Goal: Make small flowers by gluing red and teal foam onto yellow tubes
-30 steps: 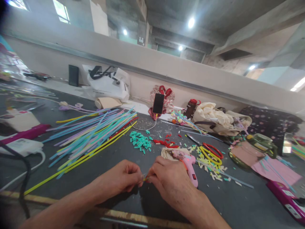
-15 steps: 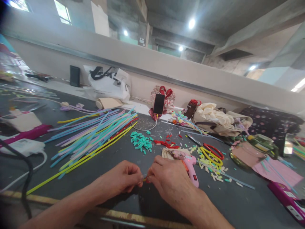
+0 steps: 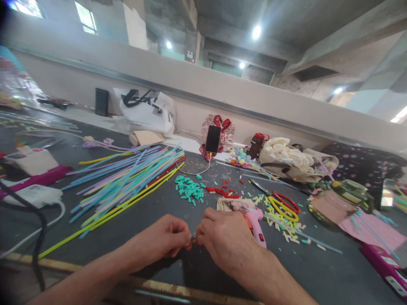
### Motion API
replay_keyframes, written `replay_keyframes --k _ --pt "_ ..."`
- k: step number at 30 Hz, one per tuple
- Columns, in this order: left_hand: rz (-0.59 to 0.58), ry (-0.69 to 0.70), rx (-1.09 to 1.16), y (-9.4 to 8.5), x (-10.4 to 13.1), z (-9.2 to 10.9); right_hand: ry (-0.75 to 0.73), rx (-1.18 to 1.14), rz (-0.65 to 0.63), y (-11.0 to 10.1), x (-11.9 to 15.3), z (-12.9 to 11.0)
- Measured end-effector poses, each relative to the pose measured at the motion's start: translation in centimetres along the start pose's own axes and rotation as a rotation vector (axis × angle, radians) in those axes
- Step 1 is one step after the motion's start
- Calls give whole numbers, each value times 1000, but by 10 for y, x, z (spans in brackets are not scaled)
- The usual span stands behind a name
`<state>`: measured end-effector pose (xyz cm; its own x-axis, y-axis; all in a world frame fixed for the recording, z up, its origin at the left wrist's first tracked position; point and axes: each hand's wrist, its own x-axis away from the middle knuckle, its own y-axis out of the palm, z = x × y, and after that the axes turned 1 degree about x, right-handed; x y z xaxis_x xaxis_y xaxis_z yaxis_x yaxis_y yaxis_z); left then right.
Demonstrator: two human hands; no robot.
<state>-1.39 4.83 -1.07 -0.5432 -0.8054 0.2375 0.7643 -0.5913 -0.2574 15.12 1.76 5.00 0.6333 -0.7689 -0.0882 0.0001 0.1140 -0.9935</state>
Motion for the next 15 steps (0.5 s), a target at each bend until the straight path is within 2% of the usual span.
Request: replay_keyframes --k 15 --pt "6 -12 41 1 0 -3 -25 20 -1 -1 -4 -3"
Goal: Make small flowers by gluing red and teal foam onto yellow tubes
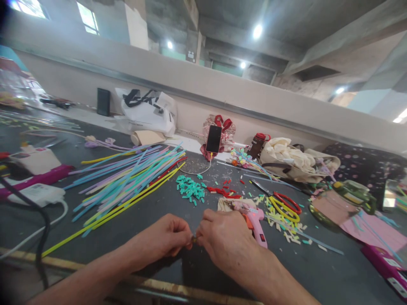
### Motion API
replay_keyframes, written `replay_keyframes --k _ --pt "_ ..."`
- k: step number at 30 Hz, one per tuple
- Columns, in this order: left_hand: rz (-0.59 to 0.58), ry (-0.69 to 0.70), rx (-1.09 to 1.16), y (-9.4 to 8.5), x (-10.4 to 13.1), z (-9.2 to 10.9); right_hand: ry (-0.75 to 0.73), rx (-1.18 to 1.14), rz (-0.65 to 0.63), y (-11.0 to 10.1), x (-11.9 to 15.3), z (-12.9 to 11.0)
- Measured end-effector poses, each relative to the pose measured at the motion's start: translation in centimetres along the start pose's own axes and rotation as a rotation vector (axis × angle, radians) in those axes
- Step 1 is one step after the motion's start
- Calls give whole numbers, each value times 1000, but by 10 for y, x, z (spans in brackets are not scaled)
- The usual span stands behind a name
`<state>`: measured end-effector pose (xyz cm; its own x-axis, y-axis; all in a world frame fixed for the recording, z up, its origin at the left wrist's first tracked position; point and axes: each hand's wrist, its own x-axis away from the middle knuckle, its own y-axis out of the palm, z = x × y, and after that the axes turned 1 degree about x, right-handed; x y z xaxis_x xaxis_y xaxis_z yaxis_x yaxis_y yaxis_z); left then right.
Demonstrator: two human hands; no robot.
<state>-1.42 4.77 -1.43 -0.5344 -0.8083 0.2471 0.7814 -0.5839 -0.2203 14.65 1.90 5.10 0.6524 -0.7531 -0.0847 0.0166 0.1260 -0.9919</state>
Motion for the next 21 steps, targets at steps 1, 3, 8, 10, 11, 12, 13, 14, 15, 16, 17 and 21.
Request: replay_keyframes --k 1,3,8,10,11,12,13,14,15,16,17,21 --pt "2 1 4 0 0 0 4 4 -1 0 0 0" --pt "7 3 13 0 0 1 10 -7 -5 0 0 0" --pt "3 -24 101 -1 3 9 58 -187 69 -6 6 7" --pt "-7 -67 209 -2 4 12 140 -302 152 -7 11 11" --pt "-14 -86 268 -2 4 13 190 -366 200 -6 13 13" --pt "-21 -97 322 -3 5 13 241 -434 247 -4 15 14" --pt "-27 -99 377 -4 5 14 295 -502 290 -1 16 15" --pt "-30 -96 431 -5 6 14 349 -567 330 4 17 14" --pt "-34 -92 482 -5 6 15 400 -634 370 9 17 13" --pt "-39 -84 532 -6 7 16 448 -706 402 14 16 11" --pt "-47 -75 576 -6 8 16 485 -785 429 19 15 9" --pt "-81 -78 715 -7 13 20 518 -1143 457 33 6 -6"
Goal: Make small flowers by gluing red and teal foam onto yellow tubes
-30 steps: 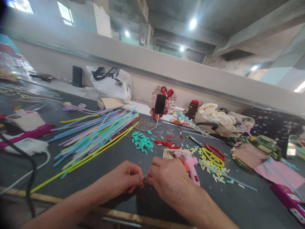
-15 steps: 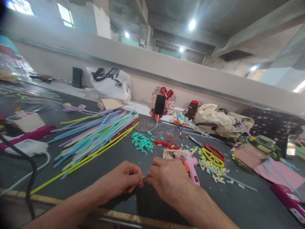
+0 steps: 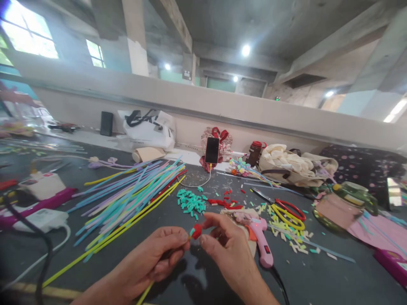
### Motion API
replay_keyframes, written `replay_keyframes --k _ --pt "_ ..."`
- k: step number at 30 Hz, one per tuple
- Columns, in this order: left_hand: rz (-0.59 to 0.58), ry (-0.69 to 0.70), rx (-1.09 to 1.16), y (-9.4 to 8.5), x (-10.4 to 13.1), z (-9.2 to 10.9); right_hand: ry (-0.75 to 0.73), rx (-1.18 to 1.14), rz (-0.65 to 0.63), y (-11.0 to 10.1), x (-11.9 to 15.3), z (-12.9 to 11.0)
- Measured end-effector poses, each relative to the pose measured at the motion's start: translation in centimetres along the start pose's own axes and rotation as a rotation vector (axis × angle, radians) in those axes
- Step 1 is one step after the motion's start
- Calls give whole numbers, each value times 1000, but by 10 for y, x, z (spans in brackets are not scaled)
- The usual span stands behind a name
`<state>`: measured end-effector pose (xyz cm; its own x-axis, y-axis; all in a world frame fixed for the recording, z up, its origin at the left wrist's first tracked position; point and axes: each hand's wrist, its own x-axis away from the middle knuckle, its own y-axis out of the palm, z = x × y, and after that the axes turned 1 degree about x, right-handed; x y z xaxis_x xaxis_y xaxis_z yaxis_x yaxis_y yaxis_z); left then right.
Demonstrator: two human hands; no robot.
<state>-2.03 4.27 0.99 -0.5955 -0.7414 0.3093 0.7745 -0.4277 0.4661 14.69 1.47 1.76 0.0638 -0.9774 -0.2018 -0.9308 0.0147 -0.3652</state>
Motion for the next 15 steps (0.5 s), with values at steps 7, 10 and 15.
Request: replay_keyframes --k 7,10,15 --pt "-68 -51 139 0 4 0 44 -415 -117 15 -3 -2" --pt "-84 -58 176 0 3 -1 27 -458 -106 16 -6 -1" --pt "-111 -46 187 1 2 -3 -1 -426 -84 15 -8 2"
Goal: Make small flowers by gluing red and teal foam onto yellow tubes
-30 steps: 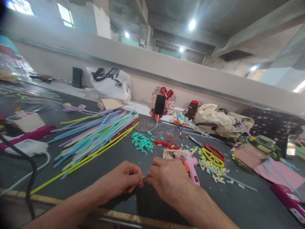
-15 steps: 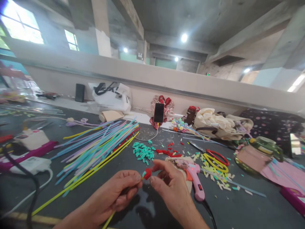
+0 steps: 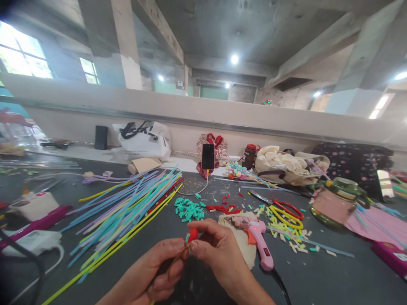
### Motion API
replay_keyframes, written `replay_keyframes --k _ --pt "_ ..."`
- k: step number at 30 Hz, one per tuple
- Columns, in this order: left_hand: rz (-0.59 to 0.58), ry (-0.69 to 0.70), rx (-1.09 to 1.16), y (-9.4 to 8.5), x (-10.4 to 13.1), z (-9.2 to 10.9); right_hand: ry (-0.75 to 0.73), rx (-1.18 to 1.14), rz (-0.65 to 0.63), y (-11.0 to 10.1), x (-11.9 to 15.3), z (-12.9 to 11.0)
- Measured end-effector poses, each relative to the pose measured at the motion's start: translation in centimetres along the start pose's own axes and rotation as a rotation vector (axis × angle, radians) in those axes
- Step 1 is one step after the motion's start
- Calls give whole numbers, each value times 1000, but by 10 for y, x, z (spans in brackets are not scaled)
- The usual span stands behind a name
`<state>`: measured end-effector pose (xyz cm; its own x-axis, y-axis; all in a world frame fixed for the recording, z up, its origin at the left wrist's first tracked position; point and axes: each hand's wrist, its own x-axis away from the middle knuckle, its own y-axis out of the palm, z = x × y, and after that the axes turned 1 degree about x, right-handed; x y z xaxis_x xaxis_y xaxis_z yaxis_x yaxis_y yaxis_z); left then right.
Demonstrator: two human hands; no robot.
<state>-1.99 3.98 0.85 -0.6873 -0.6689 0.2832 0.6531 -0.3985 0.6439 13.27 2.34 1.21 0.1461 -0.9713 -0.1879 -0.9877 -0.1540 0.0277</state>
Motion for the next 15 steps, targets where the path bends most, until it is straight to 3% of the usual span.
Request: replay_keyframes --k 8,15 --pt "63 65 -59 1 -2 -4 -14 58 26 0 -1 -3" --pt "70 41 -104 1 -5 -5 -10 36 5 -1 -1 0"
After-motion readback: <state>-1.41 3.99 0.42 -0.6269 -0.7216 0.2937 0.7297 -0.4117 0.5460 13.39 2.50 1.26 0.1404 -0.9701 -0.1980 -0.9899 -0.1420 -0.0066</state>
